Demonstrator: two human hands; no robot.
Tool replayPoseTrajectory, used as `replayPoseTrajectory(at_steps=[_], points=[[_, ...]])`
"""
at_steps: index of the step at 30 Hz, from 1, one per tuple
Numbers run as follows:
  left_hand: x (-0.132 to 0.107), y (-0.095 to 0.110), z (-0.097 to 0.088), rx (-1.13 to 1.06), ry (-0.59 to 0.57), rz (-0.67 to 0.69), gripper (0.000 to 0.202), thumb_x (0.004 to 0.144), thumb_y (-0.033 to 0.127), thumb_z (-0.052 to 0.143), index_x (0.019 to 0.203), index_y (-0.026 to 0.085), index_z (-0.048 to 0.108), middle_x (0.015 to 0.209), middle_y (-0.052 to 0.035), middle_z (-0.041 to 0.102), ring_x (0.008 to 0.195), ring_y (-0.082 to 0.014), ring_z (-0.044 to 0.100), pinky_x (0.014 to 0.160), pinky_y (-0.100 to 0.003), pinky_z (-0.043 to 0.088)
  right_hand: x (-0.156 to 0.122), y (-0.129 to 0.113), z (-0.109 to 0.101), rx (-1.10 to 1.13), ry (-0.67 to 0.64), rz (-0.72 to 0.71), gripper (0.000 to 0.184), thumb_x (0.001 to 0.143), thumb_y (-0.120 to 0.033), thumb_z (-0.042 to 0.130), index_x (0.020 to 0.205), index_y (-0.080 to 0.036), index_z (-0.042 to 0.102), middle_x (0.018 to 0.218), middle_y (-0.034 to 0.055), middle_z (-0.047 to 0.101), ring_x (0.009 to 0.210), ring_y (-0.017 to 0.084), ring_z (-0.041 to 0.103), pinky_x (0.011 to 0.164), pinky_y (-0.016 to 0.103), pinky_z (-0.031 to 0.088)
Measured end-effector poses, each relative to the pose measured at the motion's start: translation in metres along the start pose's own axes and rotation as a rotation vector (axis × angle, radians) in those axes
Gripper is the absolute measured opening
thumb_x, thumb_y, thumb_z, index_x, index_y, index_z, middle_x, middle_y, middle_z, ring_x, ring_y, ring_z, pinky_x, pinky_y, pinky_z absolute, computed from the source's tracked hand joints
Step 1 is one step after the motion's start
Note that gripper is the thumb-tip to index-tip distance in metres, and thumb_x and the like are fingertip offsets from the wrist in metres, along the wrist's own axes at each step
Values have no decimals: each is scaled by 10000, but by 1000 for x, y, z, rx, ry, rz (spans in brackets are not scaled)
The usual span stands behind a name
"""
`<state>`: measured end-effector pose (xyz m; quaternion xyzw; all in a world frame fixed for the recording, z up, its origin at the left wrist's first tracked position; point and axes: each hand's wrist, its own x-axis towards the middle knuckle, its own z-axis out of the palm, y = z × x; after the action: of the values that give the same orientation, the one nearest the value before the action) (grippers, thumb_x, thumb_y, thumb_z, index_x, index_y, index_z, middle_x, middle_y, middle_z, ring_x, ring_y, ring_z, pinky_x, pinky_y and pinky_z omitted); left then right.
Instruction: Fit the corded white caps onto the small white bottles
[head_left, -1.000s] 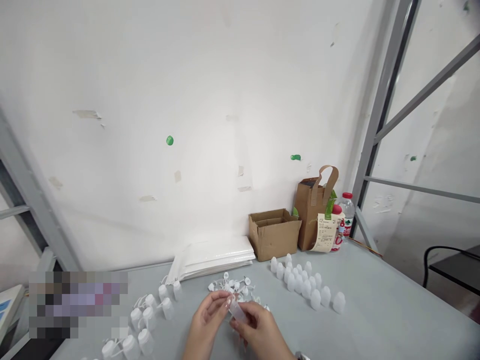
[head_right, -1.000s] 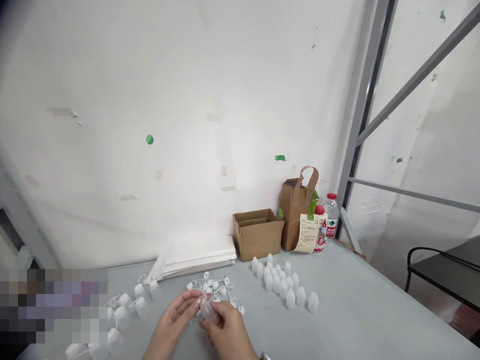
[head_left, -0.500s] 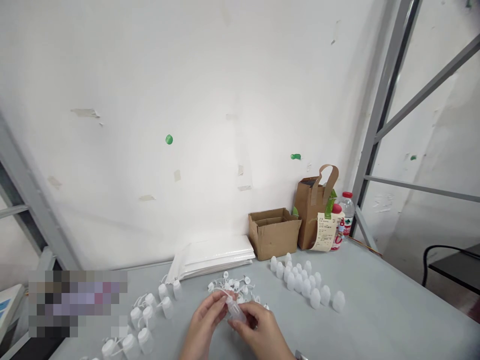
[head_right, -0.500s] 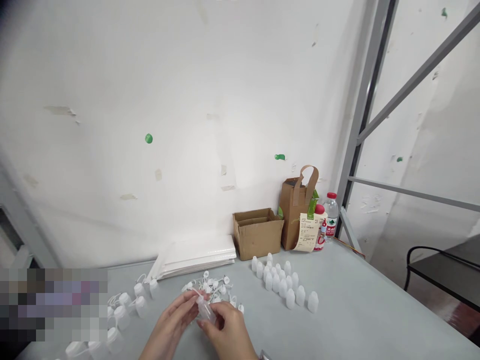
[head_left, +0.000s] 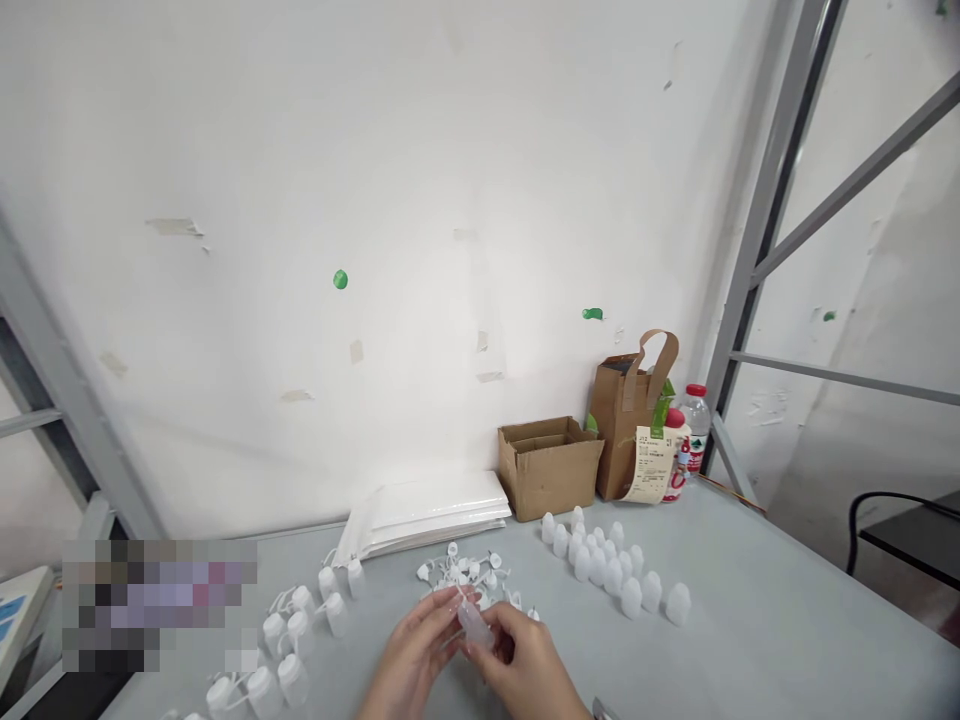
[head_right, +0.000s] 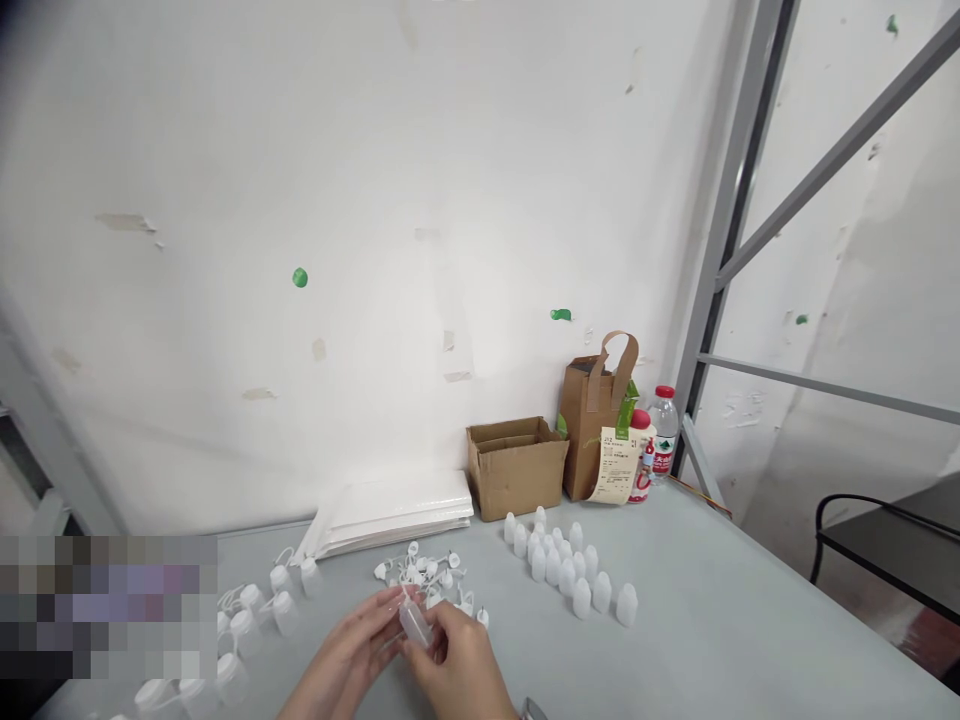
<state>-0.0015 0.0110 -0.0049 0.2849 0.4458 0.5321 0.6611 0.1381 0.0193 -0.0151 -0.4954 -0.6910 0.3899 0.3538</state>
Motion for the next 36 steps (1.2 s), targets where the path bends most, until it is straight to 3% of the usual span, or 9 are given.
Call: replayPoseTrajectory(at_steps=[4, 9, 14, 18, 22, 24, 31, 36], points=[[-4, 1, 5, -67, -86, -5, 334, 615, 348, 670, 901, 176, 684, 989, -103, 722, 1070, -277, 567, 863, -344, 398, -1, 2, 1, 7, -1, -65, 122, 710, -218, 569, 798, -156, 628, 644, -3, 578, 562, 125, 471, 541, 209, 366], [-7, 3, 7, -237, -220, -89, 222, 651, 300, 583, 799, 168, 682, 962, -98, 727, 1040, -283, 588, 867, -370, 404, -3, 3, 0, -22, 0, -127, 126, 706, -204, 568, 805, -162, 634, 713, 25, 618, 596, 136, 492, 571, 220, 382], [-4, 1, 3, -195, -137, -118, 224, 736, 298, 548, 839, 148, 679, 925, -97, 737, 997, -247, 615, 841, -332, 422, -3, 1, 3, 95, -56, -61, 250, 769, -363, 532, 771, -137, 639, 618, 19, 586, 557, 140, 500, 543, 232, 381], [-4, -2, 5, -82, -70, -115, 290, 653, 400, 667, 846, 183, 678, 945, -97, 733, 998, -264, 611, 801, -328, 431, -1, 3, 6, 320, -177, 49, 411, 775, -529, 490, 758, -136, 611, 548, 3, 560, 505, 143, 513, 506, 238, 398], [-10, 0, 12, -10, -93, 61, 352, 586, 435, 722, 844, 196, 701, 962, -100, 724, 998, -272, 599, 841, -335, 407, -1, 3, 1, 277, -95, -72, 302, 749, -409, 576, 916, -158, 602, 780, 52, 653, 683, 180, 567, 624, 261, 435], [-13, 1, 14, -3, -104, 87, 365, 585, 436, 721, 859, 196, 705, 943, -104, 726, 981, -275, 601, 857, -349, 398, -2, -1, -1, 250, -84, -89, 258, 749, -349, 572, 921, -158, 596, 784, 53, 655, 685, 180, 563, 628, 265, 432], [-11, -1, 12, -11, -104, 74, 372, 587, 457, 699, 864, 209, 672, 933, -103, 722, 957, -277, 607, 824, -358, 404, -3, -1, 1, 269, -111, -87, 250, 768, -358, 532, 874, -140, 596, 740, 56, 641, 656, 180, 575, 617, 272, 429], [-9, -2, 10, -104, -151, -8, 347, 611, 404, 676, 886, 192, 669, 936, -96, 725, 943, -265, 615, 775, -330, 419, 1, 5, 6, 379, -123, -48, 372, 720, -500, 574, 838, -148, 575, 681, 32, 613, 622, 158, 546, 594, 263, 411]])
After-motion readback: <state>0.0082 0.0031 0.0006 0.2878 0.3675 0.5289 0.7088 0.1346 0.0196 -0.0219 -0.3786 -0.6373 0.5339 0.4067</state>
